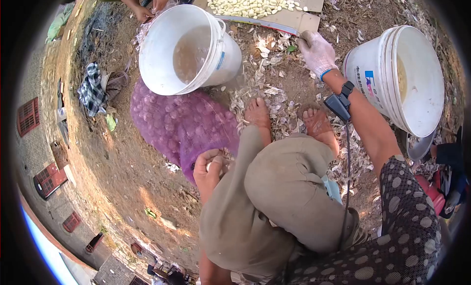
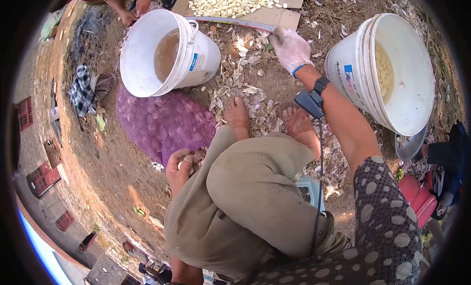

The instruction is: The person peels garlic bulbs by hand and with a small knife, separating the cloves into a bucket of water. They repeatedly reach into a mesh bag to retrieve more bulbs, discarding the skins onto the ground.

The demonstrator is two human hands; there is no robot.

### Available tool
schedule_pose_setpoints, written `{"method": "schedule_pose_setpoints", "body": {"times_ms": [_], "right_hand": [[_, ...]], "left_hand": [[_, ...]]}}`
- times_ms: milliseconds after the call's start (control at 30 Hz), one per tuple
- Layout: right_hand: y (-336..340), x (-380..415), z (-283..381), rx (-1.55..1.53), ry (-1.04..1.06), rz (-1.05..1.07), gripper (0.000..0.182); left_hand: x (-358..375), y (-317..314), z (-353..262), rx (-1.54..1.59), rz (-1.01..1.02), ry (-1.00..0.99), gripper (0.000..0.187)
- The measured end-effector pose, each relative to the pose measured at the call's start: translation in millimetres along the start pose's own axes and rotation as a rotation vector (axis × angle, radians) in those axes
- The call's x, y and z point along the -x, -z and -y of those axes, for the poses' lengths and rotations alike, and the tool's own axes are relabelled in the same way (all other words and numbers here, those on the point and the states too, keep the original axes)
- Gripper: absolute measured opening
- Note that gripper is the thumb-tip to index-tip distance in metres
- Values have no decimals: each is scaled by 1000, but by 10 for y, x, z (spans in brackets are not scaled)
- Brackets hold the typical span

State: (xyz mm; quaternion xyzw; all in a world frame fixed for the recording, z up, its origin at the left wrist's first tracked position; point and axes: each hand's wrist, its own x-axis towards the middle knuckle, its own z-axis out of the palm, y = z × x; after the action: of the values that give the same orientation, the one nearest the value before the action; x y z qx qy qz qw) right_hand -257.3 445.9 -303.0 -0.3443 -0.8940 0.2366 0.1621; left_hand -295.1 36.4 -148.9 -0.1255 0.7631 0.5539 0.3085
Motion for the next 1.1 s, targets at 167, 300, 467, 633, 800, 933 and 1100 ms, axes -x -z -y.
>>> {"method": "schedule_pose_setpoints", "body": {"times_ms": [167,300,467,633,800,933,1100], "right_hand": [[-400,558,-311,81,102,234,26],[-752,820,-276,101,74,319,28],[-1095,825,-99,54,-29,338,29],[-1329,783,-143,82,-118,298,27],[-1283,804,-259,-149,-221,86,29],[-342,710,78,-605,-375,243,29],[1001,845,549,-1111,-312,367,28]], "left_hand": [[-34,61,10,-66,0,4,22],[-33,28,17,-33,-14,41,21],[8,-25,-9,-3,-54,68,22],[13,-15,-20,22,-85,102,24],[-5,-21,43,104,-31,51,23],[25,-74,-45,56,-75,6,22],[180,-44,-238,80,-94,-237,22]]}}
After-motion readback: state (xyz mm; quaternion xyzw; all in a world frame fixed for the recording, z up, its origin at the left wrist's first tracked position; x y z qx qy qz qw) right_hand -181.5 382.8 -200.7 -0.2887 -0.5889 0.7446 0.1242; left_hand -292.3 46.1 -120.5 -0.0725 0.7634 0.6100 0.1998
